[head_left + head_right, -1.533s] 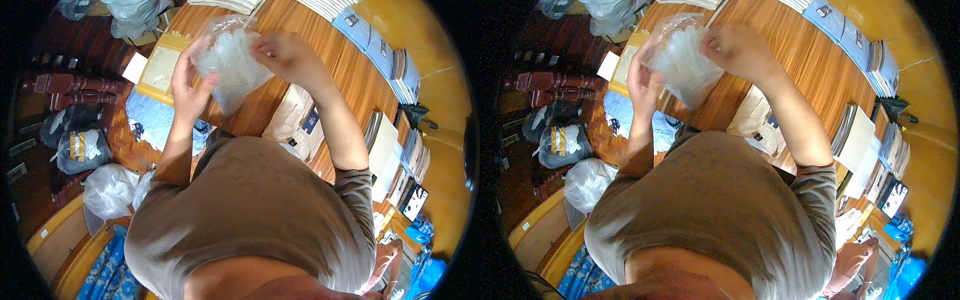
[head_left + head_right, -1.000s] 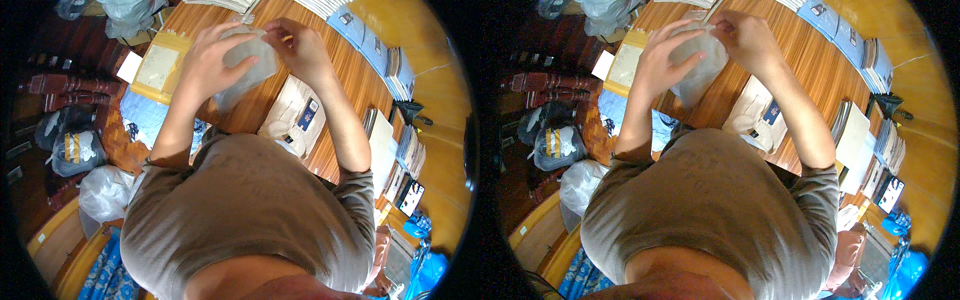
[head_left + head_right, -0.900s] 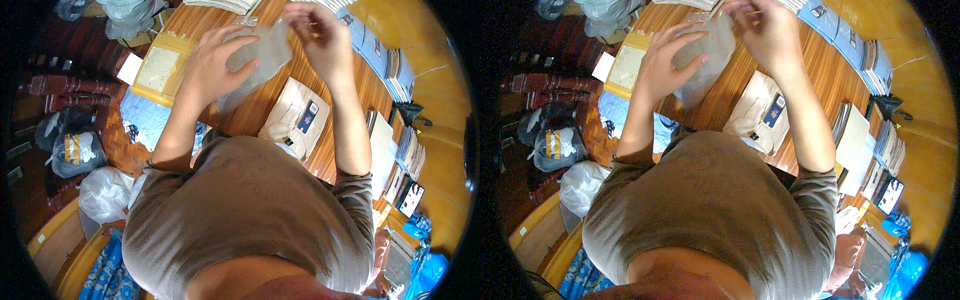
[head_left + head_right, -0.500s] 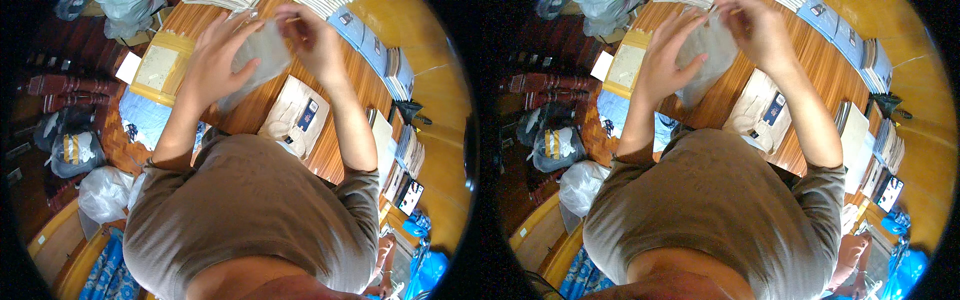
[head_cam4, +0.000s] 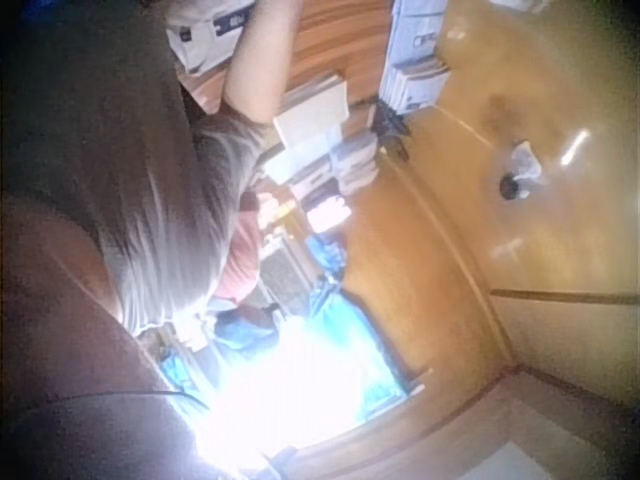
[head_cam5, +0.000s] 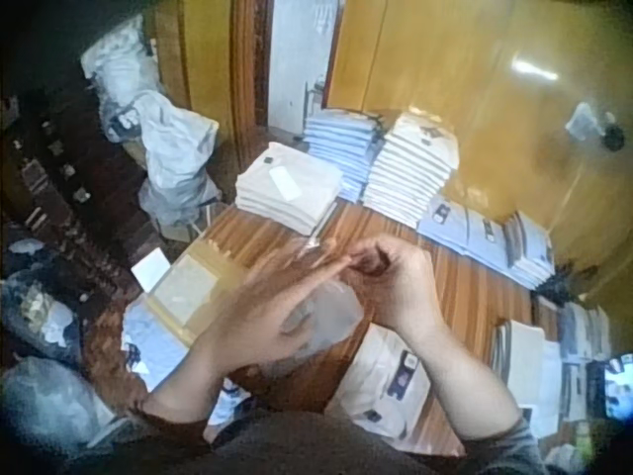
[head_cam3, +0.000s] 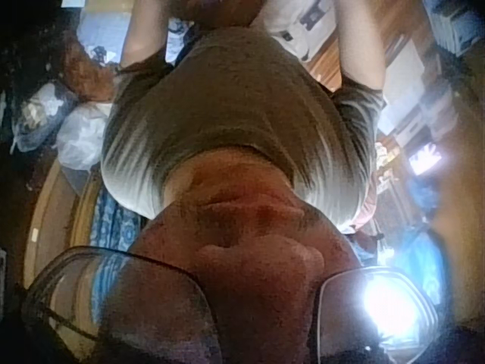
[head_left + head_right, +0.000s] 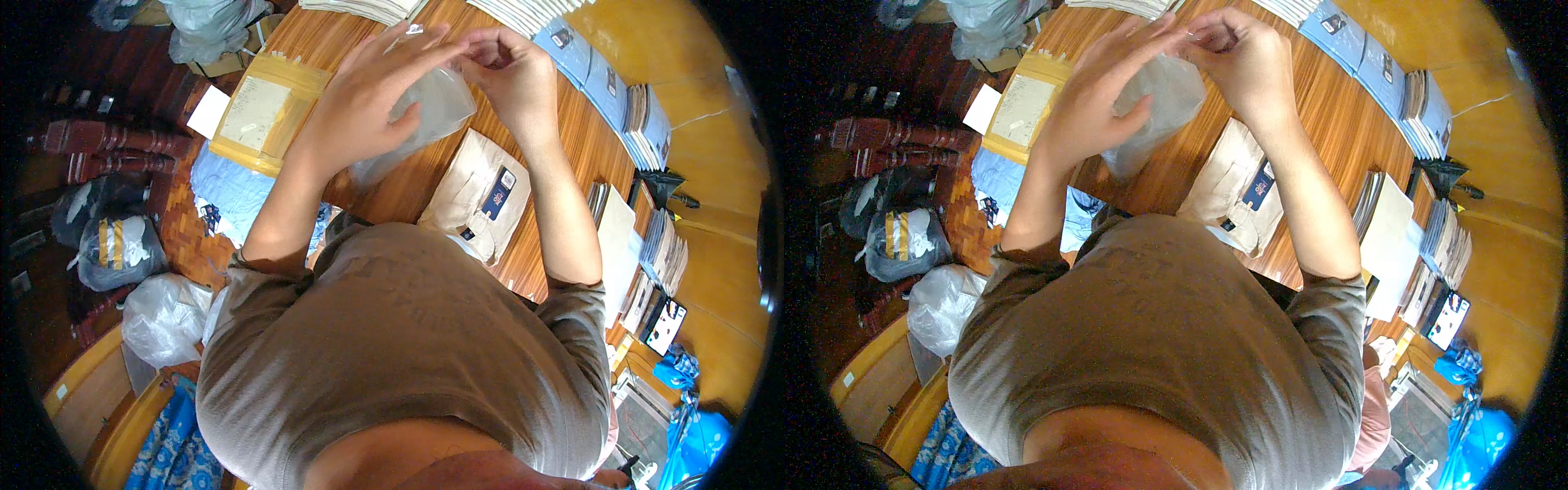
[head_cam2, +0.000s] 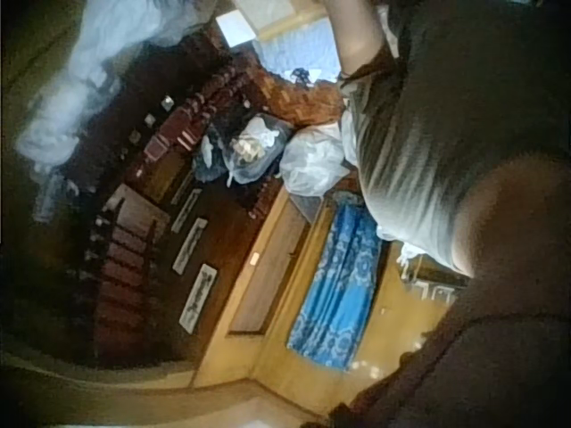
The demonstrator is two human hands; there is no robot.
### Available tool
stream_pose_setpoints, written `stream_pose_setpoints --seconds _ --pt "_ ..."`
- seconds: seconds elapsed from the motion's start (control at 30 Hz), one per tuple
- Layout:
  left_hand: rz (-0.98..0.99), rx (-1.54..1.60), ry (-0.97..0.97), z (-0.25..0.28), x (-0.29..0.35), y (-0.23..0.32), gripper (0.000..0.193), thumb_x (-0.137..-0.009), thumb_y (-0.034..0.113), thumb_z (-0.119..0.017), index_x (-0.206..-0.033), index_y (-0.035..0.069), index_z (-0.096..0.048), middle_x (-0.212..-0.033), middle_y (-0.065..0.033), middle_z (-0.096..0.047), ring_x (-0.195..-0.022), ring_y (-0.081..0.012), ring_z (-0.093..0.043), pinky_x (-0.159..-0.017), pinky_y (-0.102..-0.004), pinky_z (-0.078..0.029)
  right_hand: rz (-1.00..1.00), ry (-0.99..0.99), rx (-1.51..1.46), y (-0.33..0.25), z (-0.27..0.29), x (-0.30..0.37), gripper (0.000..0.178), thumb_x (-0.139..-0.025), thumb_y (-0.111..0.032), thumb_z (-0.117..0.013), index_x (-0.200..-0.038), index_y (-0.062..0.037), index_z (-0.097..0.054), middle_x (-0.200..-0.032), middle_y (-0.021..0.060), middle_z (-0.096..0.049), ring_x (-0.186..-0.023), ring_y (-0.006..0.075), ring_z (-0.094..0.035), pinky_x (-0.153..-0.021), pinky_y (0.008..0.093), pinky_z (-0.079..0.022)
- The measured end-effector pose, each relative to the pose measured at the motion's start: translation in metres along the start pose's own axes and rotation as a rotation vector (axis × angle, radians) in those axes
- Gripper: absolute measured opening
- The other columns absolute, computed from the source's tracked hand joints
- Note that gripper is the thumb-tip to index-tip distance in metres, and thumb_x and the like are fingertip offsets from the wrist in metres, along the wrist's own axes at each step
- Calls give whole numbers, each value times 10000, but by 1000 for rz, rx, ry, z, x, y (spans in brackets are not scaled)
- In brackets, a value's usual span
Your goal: The person packs folded shirts into plastic bags at a wooden table, smoothing each bag and placing the completed items onto stacks.
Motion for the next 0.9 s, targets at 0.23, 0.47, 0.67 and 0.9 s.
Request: stream_pose_setpoints --seconds 0.23,0.47,0.67,0.9 --pt "7 -77 -64 -1 7 -9 581 -830 54 -669 -1403 152 -654 -1535 -161 -541 -1429 -400 -484 -1200 -488 -385 -46 -142 -296 7 4 -5 160 -943 -43 -755 -1085 28 -746 -930 83 -789 -846 127 -742 -739 266 -610" --pt "12 -44 -53 2 7 -10 516 -858 92 -695 -1371 117 -654 -1483 -177 -571 -1406 -397 -506 -1169 -486 -412 47 -50 120 -9 19 -1 204 -959 0 -707 -1160 -8 -743 -966 61 -783 -873 121 -736 -803 266 -607" --pt "42 44 -11 3 5 -8 549 -860 86 -718 -1394 102 -593 -1407 -176 -625 -1326 -383 -580 -1121 -452 -455 112 -101 254 -28 13 8 182 -927 -148 -777 -1077 -44 -780 -880 111 -777 -749 174 -751 -710 333 -601" --pt "55 55 -25 4 6 -8 562 -865 53 -714 -1410 96 -585 -1394 -179 -634 -1300 -379 -597 -1087 -436 -478 154 96 326 -32 25 7 210 -960 -127 -765 -1151 -42 -775 -968 71 -816 -924 141 -785 -783 269 -618"
Point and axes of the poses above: each hand's wrist, its own x-axis away from the middle knuckle, its own z-axis out of the back of the hand, y = z × x, the point moved 5 cm from there along -x, towards the middle knuckle
